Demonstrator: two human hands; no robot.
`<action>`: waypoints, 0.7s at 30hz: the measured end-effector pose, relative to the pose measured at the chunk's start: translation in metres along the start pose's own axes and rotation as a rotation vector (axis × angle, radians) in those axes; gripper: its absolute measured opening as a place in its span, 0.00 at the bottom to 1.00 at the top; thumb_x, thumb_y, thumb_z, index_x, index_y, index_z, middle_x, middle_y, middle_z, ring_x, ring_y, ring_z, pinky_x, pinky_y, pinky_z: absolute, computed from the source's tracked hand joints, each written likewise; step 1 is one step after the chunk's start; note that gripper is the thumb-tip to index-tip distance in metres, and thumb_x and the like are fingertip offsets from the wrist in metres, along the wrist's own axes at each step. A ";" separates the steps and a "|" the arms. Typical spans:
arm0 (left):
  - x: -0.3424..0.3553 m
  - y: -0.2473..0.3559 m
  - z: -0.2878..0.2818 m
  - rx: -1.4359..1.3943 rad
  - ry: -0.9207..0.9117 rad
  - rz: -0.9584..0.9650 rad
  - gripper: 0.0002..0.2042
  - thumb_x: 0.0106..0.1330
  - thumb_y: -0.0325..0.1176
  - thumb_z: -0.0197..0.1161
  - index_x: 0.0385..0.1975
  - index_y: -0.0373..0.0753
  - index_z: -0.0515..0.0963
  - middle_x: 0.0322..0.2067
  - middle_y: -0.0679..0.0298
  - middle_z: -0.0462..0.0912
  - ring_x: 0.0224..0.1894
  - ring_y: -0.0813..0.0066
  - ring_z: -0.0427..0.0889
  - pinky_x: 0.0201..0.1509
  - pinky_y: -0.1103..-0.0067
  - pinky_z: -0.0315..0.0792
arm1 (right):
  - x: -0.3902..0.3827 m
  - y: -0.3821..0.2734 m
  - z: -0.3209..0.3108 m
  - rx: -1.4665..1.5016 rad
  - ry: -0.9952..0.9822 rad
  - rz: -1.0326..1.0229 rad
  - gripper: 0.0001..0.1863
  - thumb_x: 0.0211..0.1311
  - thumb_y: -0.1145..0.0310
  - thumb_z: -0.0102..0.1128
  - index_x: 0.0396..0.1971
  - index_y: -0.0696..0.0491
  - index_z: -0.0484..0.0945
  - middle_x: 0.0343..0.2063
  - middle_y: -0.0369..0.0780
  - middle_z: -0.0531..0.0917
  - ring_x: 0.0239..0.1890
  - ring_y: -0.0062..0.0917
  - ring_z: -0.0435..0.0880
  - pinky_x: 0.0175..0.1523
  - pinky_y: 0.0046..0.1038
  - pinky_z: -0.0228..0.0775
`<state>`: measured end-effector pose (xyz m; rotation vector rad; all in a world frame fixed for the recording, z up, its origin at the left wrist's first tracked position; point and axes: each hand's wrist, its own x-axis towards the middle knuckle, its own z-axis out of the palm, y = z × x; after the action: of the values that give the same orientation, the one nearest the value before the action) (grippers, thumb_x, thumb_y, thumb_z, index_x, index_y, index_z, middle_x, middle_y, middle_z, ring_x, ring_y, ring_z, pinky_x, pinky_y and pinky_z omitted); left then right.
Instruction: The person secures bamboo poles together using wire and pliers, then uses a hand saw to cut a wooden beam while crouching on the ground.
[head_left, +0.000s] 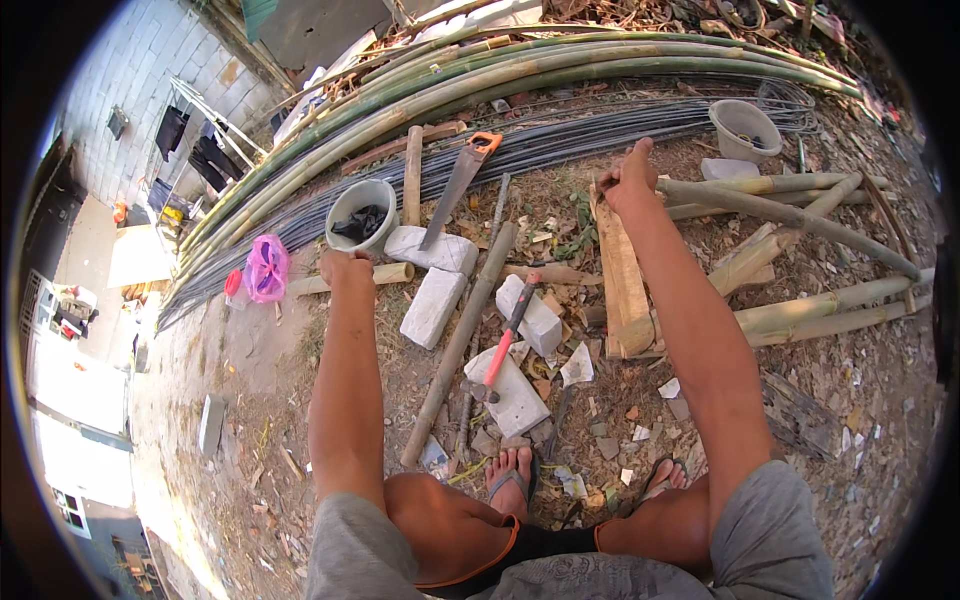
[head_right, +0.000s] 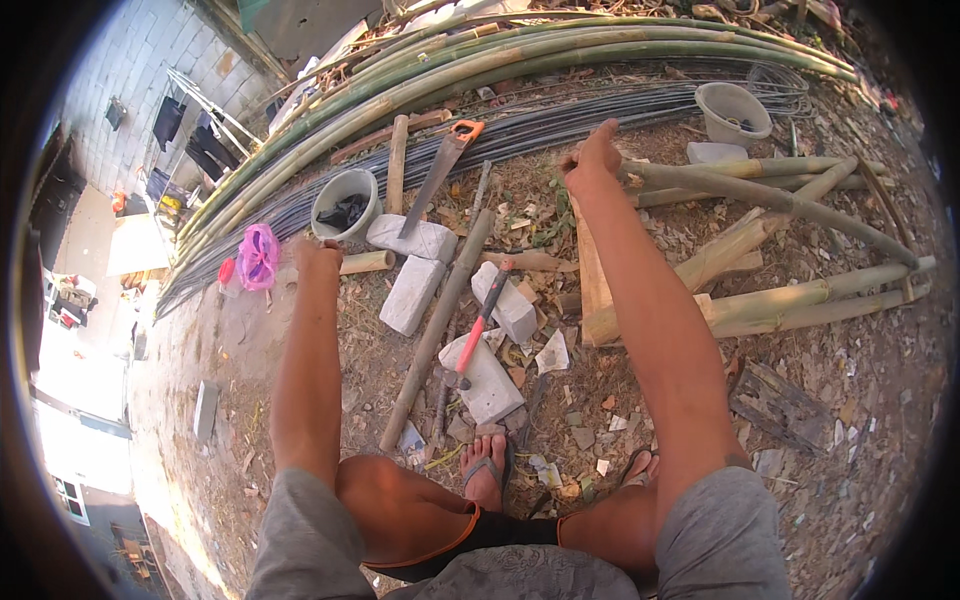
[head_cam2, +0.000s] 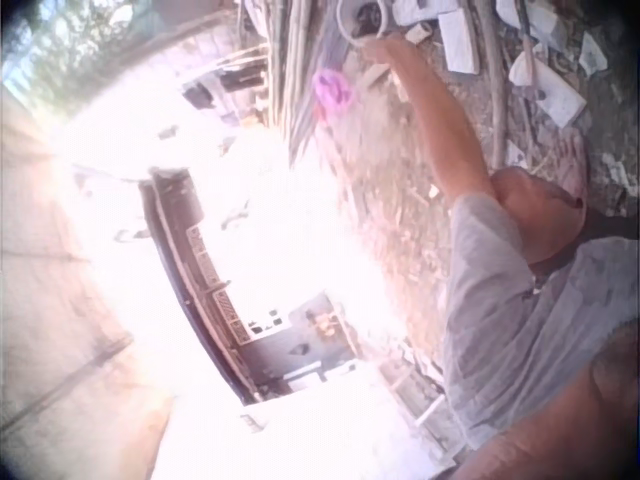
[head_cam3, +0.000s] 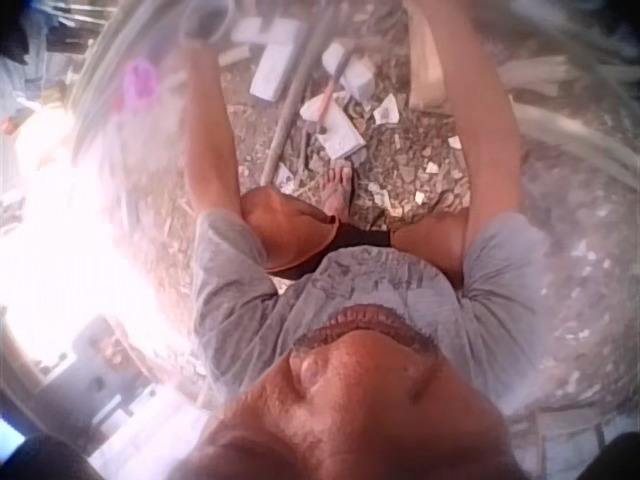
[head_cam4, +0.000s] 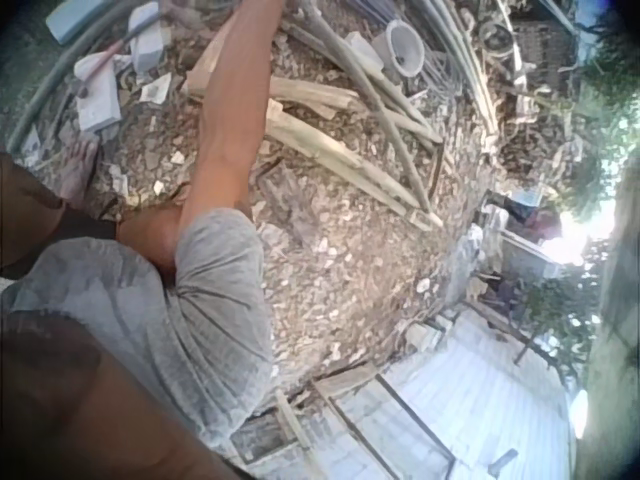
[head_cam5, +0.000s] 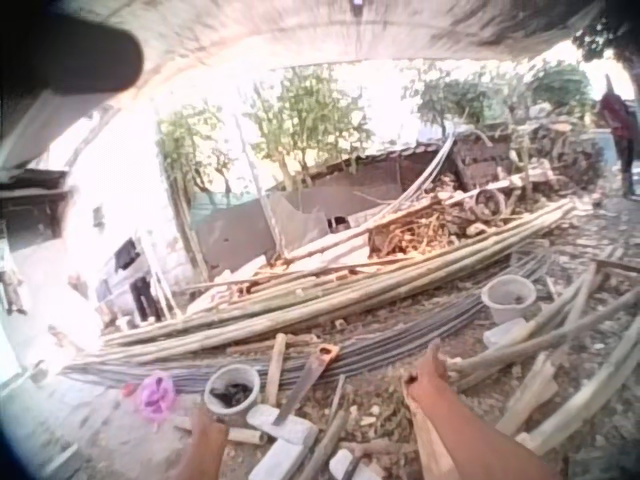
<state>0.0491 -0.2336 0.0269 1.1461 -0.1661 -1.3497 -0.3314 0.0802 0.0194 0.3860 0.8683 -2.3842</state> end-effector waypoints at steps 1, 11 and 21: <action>0.020 0.011 -0.007 0.007 0.021 0.020 0.14 0.79 0.33 0.45 0.53 0.33 0.75 0.46 0.51 0.79 0.35 0.62 0.81 0.31 0.69 0.83 | 0.003 0.002 -0.004 -0.069 0.059 0.042 0.29 0.78 0.34 0.49 0.45 0.50 0.71 0.17 0.32 0.62 0.17 0.22 0.60 0.25 0.33 0.61; 0.036 0.026 -0.052 0.215 -0.136 0.237 0.21 0.76 0.33 0.48 0.62 0.27 0.74 0.62 0.48 0.79 0.58 0.46 0.85 0.53 0.48 0.86 | 0.007 0.005 -0.015 -0.425 0.162 -0.057 0.43 0.74 0.28 0.45 0.61 0.56 0.74 0.28 0.35 0.68 0.23 0.24 0.62 0.27 0.35 0.56; -0.041 0.025 -0.035 0.577 -0.621 0.130 0.21 0.80 0.53 0.55 0.48 0.39 0.78 0.17 0.78 0.52 0.13 0.87 0.49 0.14 0.82 0.45 | 0.013 0.020 -0.030 -1.094 -0.213 -0.373 0.28 0.84 0.46 0.42 0.39 0.56 0.78 0.24 0.36 0.73 0.27 0.27 0.70 0.35 0.41 0.64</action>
<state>0.0776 -0.1859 0.0485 1.1116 -1.1186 -1.5508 -0.3277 0.0818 -0.0191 -0.4867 2.0461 -1.7980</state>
